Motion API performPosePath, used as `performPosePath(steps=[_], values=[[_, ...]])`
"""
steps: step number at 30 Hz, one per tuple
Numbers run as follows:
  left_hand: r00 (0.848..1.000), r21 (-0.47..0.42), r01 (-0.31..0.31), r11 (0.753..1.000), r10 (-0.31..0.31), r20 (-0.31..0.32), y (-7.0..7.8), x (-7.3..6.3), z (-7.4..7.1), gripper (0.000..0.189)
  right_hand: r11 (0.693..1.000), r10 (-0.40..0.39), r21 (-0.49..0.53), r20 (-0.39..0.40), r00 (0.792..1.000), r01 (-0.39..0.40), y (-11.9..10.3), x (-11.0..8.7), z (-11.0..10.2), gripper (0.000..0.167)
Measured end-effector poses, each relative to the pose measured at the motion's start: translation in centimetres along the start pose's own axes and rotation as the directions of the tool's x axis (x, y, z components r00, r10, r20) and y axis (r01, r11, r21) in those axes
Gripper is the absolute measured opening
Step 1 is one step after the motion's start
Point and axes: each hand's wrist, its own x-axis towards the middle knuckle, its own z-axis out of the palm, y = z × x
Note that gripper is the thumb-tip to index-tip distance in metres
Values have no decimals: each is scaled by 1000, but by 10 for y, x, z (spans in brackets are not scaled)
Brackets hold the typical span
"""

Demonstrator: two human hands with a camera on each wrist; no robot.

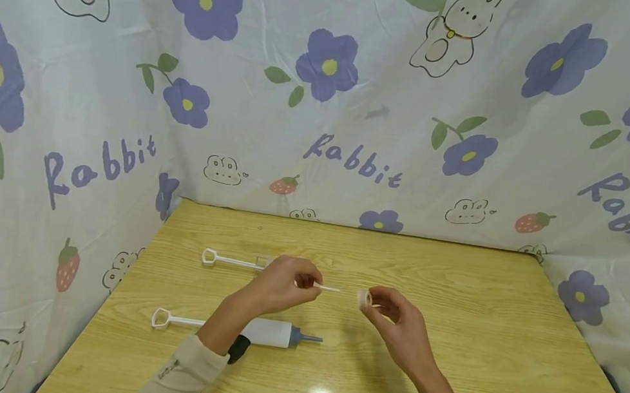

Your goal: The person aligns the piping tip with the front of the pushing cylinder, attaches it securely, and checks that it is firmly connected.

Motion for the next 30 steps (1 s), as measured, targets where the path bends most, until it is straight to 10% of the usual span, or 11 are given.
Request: performPosePath(steps=[30], values=[[999, 31, -10, 999, 11, -32, 16, -6, 2, 11, 990, -44, 132, 21, 999, 41, -16, -7, 6, 37]])
